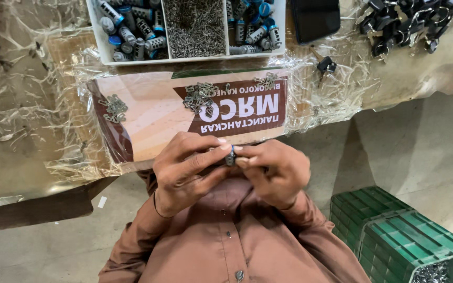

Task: The person sits at a workbench assembling small metal components by hand. They pick a cylindrical metal body and a spring from a compartment tray, press the parts together to fit them, and place the finished assembly onto a pile of completed pieces on the table.

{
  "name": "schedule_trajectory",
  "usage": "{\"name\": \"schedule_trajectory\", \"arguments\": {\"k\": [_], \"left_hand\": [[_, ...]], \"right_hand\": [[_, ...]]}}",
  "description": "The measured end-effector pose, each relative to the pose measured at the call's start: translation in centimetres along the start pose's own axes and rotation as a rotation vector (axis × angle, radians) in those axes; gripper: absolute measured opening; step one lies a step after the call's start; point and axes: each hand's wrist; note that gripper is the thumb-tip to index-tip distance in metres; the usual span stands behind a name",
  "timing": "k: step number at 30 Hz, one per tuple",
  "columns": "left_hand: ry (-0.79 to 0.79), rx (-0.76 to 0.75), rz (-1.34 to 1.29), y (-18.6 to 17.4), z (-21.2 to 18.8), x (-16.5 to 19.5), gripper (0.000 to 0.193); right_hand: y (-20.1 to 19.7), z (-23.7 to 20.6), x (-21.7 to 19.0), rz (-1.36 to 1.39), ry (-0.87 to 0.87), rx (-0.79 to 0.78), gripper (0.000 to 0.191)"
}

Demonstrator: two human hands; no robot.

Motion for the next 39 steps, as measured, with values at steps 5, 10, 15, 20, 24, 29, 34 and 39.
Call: {"name": "schedule_trajectory", "arguments": {"k": [5,10,15,20,24,29,34,39], "left_hand": [[0.000,-0.064,-0.131,0.0,0.3,-0.1,0.042],[-0.044,0.005,-0.214,0.0,0.5,-0.3,0.044],[-0.064,-0.007,-0.196,-0.3,0.9,-0.6,0.044],[-0.066,-0.024,-0.169,-0.2,1.3,-0.4,0.043],[-0.095,-0.030,-0.151,-0.1,1.4,-0.7,0.042],[-0.109,-0.045,-0.155,0.4,1.5,-0.8,0.043],[-0.093,-0.059,-0.159,1.1,1.8,-0.6,0.042],[-0.074,-0.102,-0.159,1.5,1.9,-0.8,0.041]], "right_hand": [[-0.5,-0.2,1.3,0.416,0.396,-0.035,0.021],[-0.8,2.0,2.9,-0.345,0.111,0.009,0.025],[-1.2,3.2,2.8,-0.730,0.113,-0.035,0.070],[-2.1,2.3,3.4,-0.577,0.079,-0.067,0.068],[-2.4,0.6,4.4,-0.458,0.082,0.000,0.057],[-3.3,-0.8,5.8,-0.714,-0.040,-0.183,0.079],[-3.9,-0.9,8.3,-0.731,-0.330,-0.280,0.060],[-2.1,-1.9,7.5,-0.136,-0.271,-0.006,0.014]]}}
Point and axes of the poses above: each hand's wrist, its own z-axis towards the middle knuckle, its own y-axis out of the palm, x = y × z, and after that the axes turned 2 degrees about z, right-handed
